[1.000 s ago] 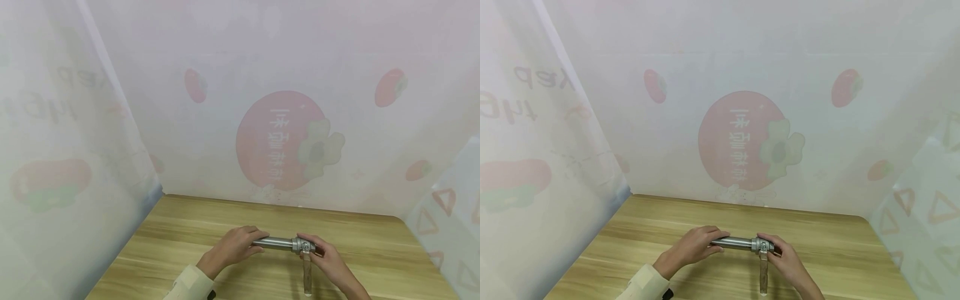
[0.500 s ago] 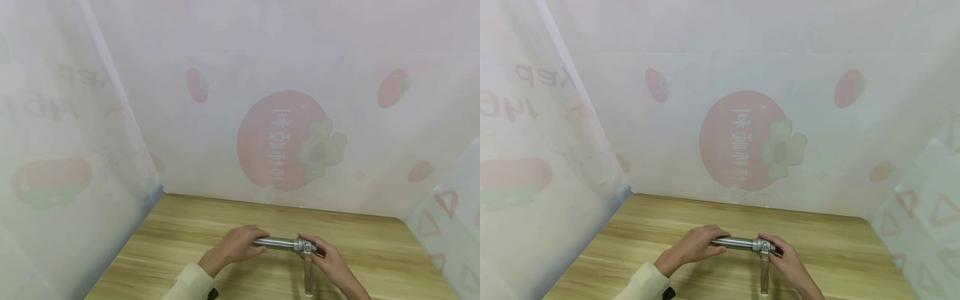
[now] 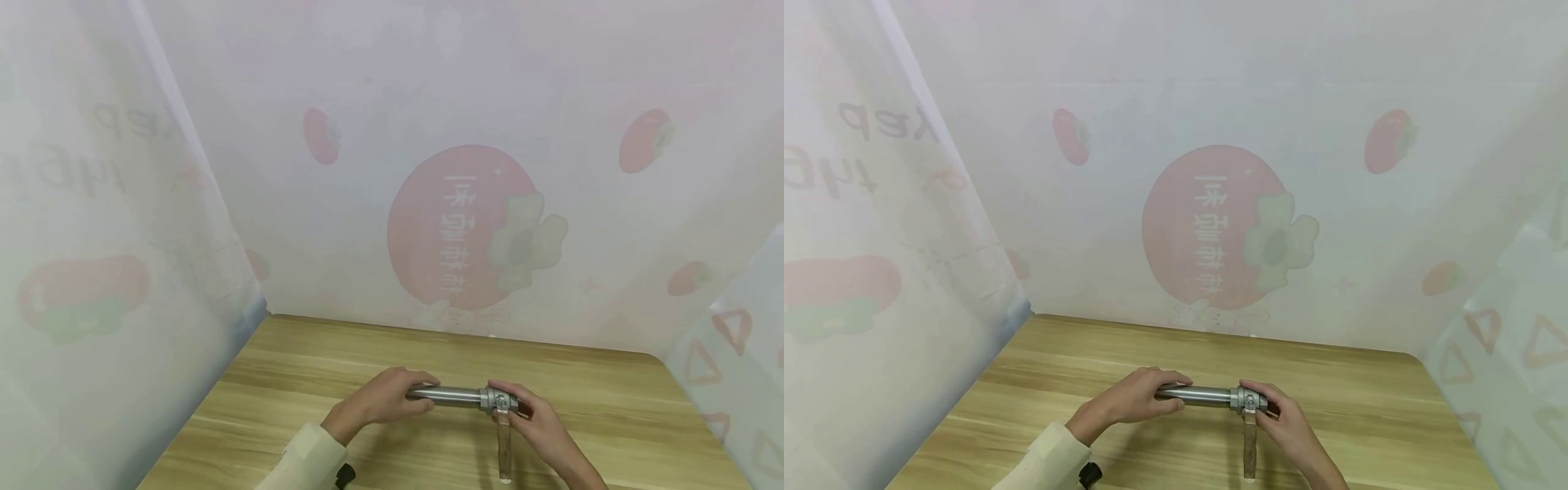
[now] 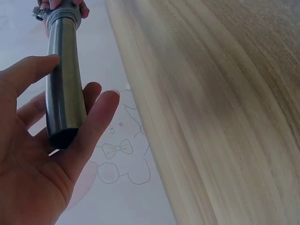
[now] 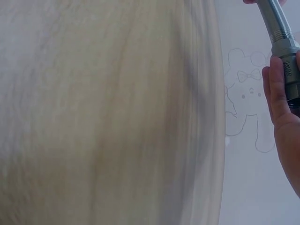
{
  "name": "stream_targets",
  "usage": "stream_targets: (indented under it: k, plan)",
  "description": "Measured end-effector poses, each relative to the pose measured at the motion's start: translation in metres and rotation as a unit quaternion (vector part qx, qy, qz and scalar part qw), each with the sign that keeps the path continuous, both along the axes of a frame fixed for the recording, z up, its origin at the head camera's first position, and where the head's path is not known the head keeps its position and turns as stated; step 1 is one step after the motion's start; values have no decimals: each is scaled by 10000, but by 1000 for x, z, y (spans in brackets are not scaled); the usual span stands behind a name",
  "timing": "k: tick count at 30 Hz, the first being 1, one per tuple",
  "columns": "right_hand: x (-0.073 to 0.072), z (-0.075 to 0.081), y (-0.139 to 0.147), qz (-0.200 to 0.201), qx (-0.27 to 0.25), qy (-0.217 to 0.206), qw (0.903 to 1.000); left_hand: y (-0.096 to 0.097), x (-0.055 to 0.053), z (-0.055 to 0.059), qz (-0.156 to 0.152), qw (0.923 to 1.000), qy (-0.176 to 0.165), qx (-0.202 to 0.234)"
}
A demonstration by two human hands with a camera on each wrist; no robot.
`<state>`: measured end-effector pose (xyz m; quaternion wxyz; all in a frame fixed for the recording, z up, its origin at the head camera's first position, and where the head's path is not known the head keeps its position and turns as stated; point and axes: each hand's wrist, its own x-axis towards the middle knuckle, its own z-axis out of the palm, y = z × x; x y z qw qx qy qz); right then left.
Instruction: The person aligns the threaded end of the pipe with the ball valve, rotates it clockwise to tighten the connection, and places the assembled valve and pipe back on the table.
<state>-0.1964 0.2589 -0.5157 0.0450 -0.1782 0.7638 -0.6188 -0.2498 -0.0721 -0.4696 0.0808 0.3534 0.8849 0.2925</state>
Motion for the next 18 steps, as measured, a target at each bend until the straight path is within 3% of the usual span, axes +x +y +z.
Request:
stream_targets:
  k: [9, 18]
  plan:
    - [1, 1, 0, -9, 83, -1, 10000, 0, 1, 0, 33, 9999, -130, 16]
    - [1, 3, 0, 2, 128, 171, 9998, -1, 1, 0, 75, 9999, -42, 92]
